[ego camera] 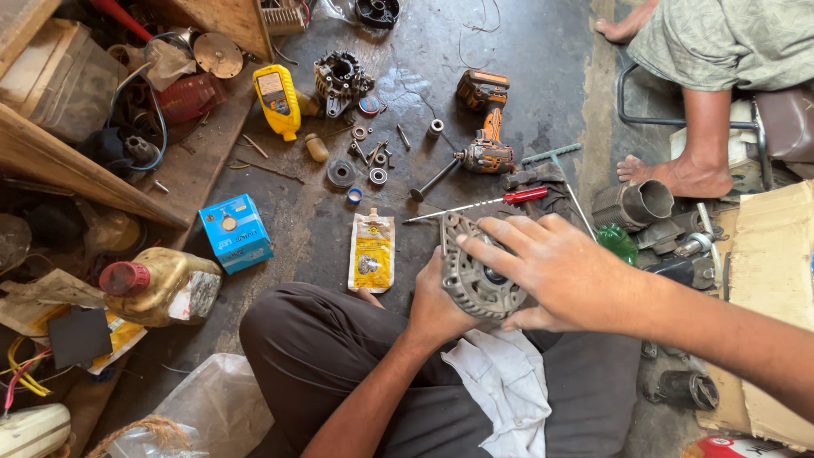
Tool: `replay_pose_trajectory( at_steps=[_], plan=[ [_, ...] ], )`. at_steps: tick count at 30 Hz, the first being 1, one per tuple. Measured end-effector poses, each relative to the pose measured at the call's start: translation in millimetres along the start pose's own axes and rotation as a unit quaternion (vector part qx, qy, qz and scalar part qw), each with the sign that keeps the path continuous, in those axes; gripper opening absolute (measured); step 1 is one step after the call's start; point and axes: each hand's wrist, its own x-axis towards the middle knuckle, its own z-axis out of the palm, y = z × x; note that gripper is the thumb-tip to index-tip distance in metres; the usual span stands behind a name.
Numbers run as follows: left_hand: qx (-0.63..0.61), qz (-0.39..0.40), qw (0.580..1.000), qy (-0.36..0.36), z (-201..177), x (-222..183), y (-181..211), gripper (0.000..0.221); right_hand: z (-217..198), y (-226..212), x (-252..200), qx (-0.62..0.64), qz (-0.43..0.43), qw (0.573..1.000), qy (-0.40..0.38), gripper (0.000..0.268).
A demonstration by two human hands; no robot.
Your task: The person sits on the floor and assembles a mechanical component, likely a clutch assembly, by hand. They insert small metal pieces into the central hub, then attach a larger metal plate and use a hammer to tap a ring into place.
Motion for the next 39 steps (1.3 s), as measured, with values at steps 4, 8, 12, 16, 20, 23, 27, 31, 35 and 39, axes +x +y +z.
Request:
replay_pose_trajectory(
  at_steps=[4,8,12,16,20,23,27,31,35,39],
  plan=[
    [0.056,0.106,0.993,-0.005,-0.6,2.0,-2.0,0.075,5.6,3.3,7.1,-0.132,-0.107,0.981,0.096,0.093],
    [0.038,0.077,0.996,0.011,3.3,1.7,-5.9,0.075,-2.0,3.5,15.8,-0.078,-0.053,0.994,0.050,0.093],
    [0.013,0.061,0.998,-0.029,2.4,-0.1,-4.6,0.064,-17.2,8.3,19.6,-0.097,0.094,0.988,0.073,0.085],
    [0.051,0.120,0.991,0.013,-0.5,0.3,3.1,0.072,-37.2,13.4,10.1,-0.060,0.119,0.970,0.205,0.066],
    [0.111,0.172,0.979,0.002,-0.4,2.8,7.0,0.070,-49.3,13.3,5.8,-0.031,0.146,0.970,0.191,0.060],
    [0.021,0.058,0.998,0.002,0.3,-0.2,3.0,0.071,-47.5,13.5,4.6,-0.035,0.127,0.972,0.192,0.056],
    [0.064,0.162,0.985,-0.016,-1.6,-2.0,-4.0,0.079,-37.2,18.8,-0.4,-0.006,0.125,0.980,0.156,0.057],
    [-0.007,0.125,0.992,-0.033,3.4,-6.2,-4.7,0.062,-16.2,16.3,-13.8,0.083,0.025,0.982,0.165,0.082],
    [-0.007,0.140,0.990,-0.014,7.0,-4.6,-1.8,0.077,23.7,-7.0,-20.7,0.175,0.013,0.971,0.161,0.100],
    [0.044,-0.024,0.998,-0.035,14.7,-4.7,-8.2,0.062,74.6,-17.9,-30.5,0.225,0.155,0.933,0.232,0.099]
  ],
)
